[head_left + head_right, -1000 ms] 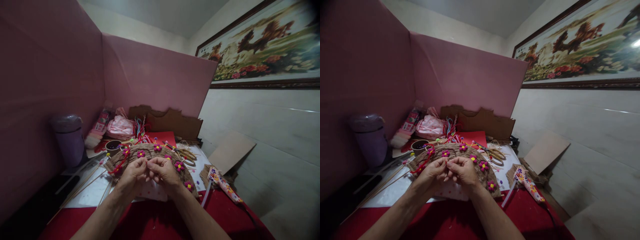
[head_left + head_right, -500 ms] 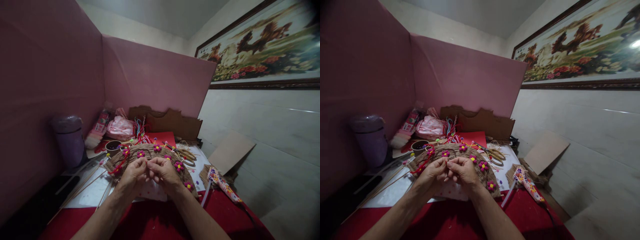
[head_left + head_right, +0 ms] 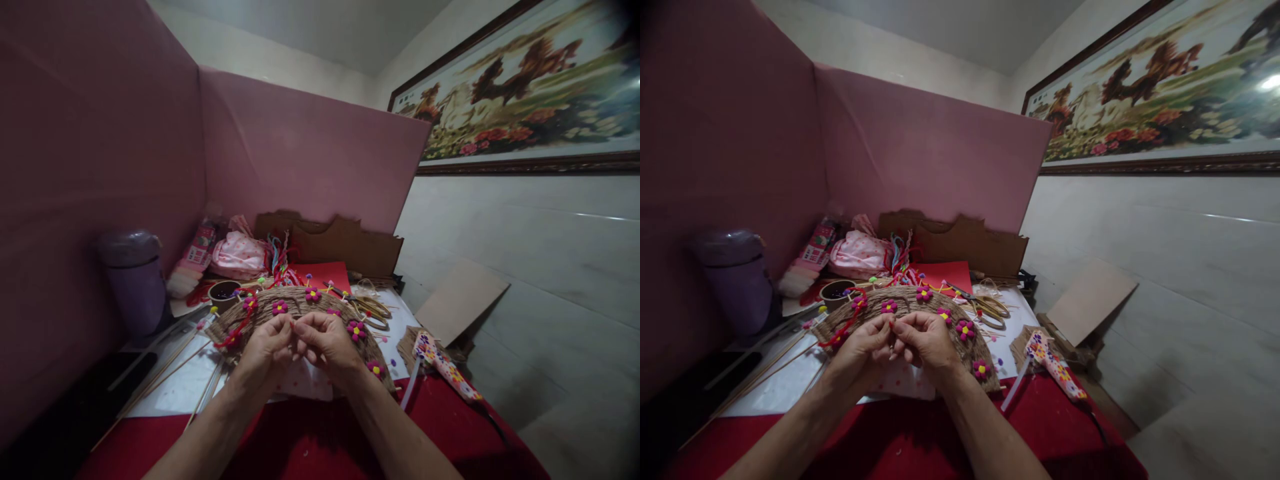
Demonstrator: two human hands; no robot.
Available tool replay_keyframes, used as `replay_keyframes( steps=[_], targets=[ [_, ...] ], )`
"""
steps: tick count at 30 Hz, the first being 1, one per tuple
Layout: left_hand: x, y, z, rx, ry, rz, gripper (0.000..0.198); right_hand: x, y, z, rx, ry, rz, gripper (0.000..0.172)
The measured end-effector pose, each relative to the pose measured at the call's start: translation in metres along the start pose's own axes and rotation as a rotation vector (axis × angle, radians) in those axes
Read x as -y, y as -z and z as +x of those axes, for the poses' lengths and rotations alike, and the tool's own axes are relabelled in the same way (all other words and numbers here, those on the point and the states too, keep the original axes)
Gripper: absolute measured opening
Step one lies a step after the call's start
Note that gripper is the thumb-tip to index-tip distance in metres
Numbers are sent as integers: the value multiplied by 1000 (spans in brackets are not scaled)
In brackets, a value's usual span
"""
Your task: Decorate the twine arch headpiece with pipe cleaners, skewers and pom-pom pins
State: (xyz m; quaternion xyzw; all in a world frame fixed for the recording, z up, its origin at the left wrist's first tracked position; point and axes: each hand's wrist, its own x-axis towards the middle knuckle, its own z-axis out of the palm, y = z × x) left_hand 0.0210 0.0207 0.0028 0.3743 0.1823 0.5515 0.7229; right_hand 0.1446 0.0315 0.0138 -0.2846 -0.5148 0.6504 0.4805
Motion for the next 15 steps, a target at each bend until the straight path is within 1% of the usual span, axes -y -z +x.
replay_keyframes(
  steps=[4,8,15],
  targets=[
    [1,0,-1,-25,13,-28,23,-1,1,0,-44,-26,-25,30],
    [0,-1,0,-38,16,-16,26,-1,0,0,-56,-31,-7,31],
    [-1,-5,-1,-56,30,-39,28,-1,4,0,-10,-17,-14,31]
  ],
)
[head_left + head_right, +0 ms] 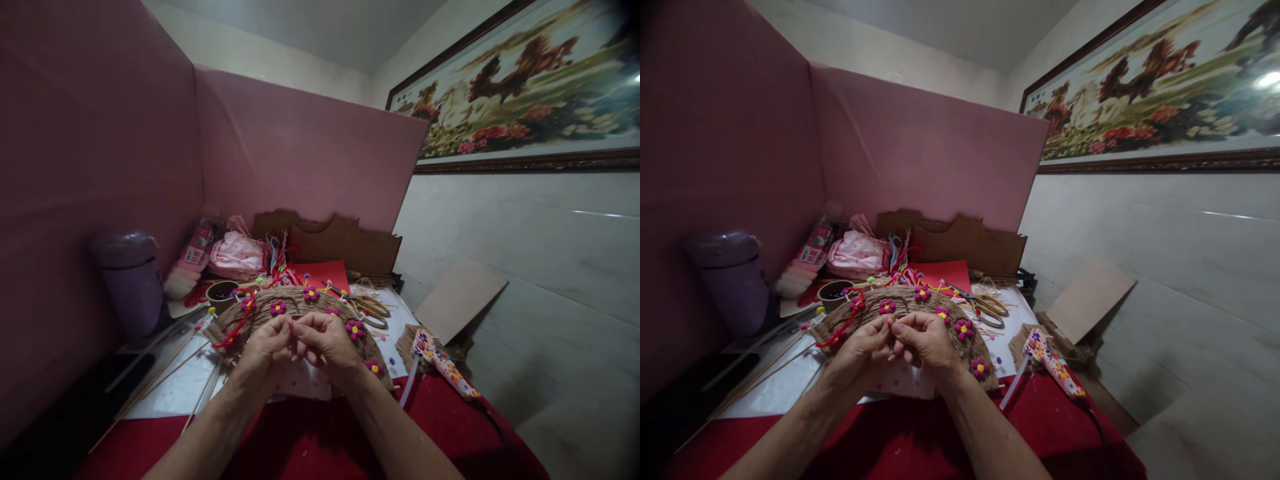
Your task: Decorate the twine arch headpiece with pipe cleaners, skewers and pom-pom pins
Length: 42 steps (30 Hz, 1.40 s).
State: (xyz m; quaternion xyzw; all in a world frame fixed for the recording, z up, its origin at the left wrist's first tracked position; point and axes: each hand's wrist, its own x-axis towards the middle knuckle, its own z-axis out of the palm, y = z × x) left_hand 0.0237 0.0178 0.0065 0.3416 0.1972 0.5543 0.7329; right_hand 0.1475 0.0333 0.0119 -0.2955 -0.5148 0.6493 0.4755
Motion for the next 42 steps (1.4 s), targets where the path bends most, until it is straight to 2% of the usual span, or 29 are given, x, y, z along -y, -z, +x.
replay_keyframes(
  steps=[6,16,19,30,42],
  targets=[
    [2,4,1,14,-15,8,26,1,-2,0,-42,-16,-8,30],
    [3,4,1,33,-1,15,24,0,0,-1,6,-4,9,29],
    [4,5,1,45,3,14,23,0,0,0,-16,-13,8,30],
    [5,6,3,-4,-14,63,31,-1,-2,0,-41,-14,-6,28],
    [6,5,3,-9,-39,93,29,-4,-4,0,-48,49,-66,29]
  ],
)
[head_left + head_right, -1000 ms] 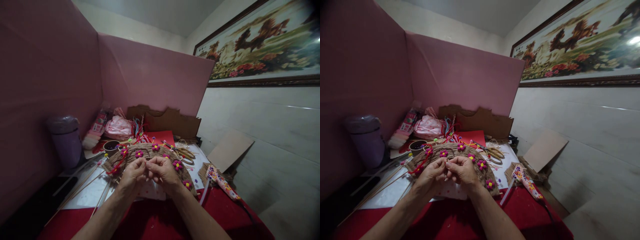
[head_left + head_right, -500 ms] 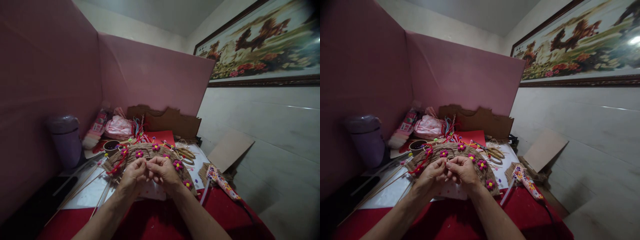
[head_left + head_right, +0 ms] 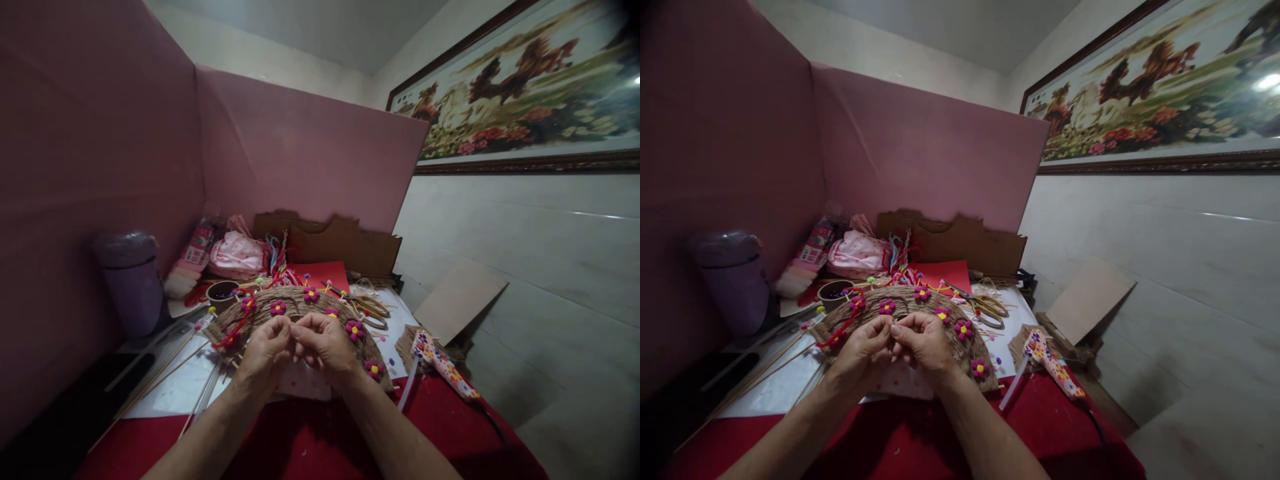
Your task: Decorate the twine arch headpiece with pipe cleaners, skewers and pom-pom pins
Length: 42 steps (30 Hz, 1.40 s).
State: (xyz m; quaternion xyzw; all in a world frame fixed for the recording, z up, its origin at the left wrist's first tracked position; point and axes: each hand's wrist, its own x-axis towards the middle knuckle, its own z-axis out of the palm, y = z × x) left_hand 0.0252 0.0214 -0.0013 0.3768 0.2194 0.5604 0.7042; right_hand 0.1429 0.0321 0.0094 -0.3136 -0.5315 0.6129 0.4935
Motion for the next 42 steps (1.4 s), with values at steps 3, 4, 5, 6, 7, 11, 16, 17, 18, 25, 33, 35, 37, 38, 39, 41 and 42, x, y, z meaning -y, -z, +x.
replay_keyframes(
  steps=[3,4,5,6,7,11,16,17,18,25,33,35,37,38,39,41,42],
  targets=[
    [0,-2,0,-60,-69,45,28,-2,-2,0,-21,68,-30,29],
    [0,-3,-1,-89,-99,61,27,-2,-2,0,-35,88,-42,30],
    [-1,-4,-1,-111,-127,76,27,-3,-3,-1,-48,102,-51,30],
    [-1,-5,-2,-121,-150,89,26,-3,-3,-1,-58,112,-53,29],
    [-1,-6,-3,-121,-163,98,25,-3,-4,-2,-62,115,-47,29],
    [-2,-6,-4,-116,-176,143,22,-5,-3,-4,-38,91,11,28],
    [-5,-4,-3,-228,-348,413,18,-5,-1,-5,-82,191,63,22],
    [-8,-3,-3,-275,-402,511,17,-4,-1,-5,-92,214,75,21],
    [-12,-2,-4,-332,-458,621,16,-4,0,-5,-102,231,86,20],
    [-71,4,-18,-663,-390,1750,20,1,2,-6,-172,271,93,19],
    [-73,20,-20,-541,-39,2276,28,0,1,-5,-198,257,105,18],
    [-68,23,-19,-529,-85,2296,30,0,1,-4,-192,249,111,20],
    [-68,22,-19,-531,-107,2300,33,-1,1,-3,-190,240,121,21],
    [-70,20,-19,-535,-120,2302,33,-1,1,-3,-187,239,125,22],
    [-72,17,-20,-541,-135,2305,33,-2,1,-2,-185,239,128,22],
    [-78,12,-20,-551,-162,2310,32,-2,2,-2,-184,240,129,23],
    [-81,11,-20,-555,-158,2316,32,-2,2,-2,-185,237,131,23]
  ],
)
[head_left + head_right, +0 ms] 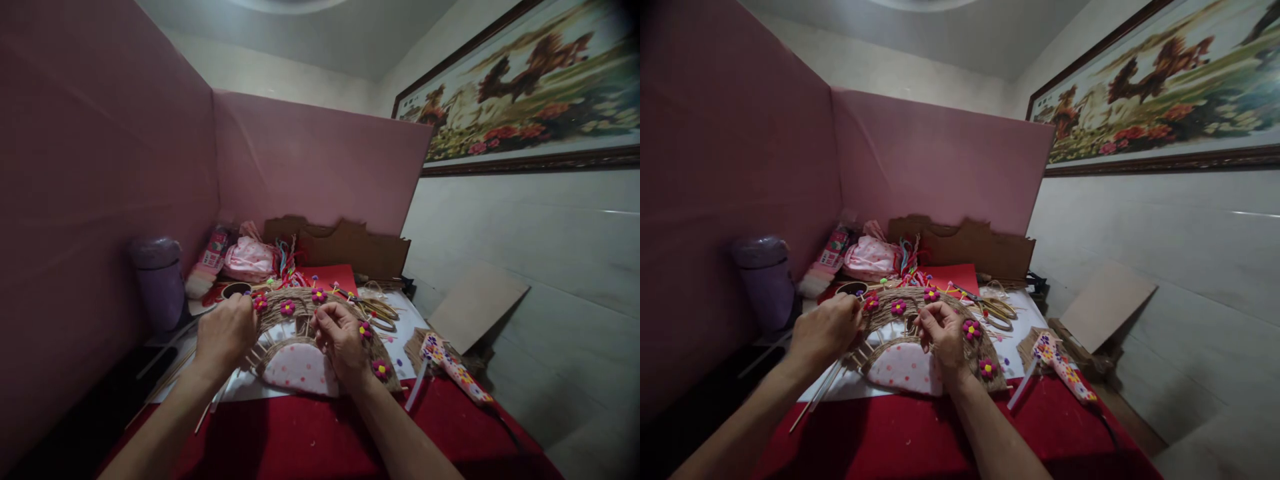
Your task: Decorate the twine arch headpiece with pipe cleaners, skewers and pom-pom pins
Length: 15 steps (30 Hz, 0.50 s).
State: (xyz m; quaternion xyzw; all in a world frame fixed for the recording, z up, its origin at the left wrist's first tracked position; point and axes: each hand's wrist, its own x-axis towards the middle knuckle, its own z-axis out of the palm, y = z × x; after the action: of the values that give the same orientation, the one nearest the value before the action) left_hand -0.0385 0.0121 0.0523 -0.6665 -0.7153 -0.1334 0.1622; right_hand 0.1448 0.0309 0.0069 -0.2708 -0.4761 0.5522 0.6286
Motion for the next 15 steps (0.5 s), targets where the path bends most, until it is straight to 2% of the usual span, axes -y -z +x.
replay_keyframes(
  steps=[4,8,11,15],
  targets=[
    [2,-2,3,100,-47,22,26,1,0,0,-15,-13,7,24],
    [3,-8,3,82,-52,18,29,1,0,-1,-11,-3,-1,24],
    [3,-1,3,-4,-32,-1,27,1,0,-1,-24,-3,-6,24],
    [-1,17,16,-243,-49,-49,22,0,1,0,-28,8,-7,24]
  ],
)
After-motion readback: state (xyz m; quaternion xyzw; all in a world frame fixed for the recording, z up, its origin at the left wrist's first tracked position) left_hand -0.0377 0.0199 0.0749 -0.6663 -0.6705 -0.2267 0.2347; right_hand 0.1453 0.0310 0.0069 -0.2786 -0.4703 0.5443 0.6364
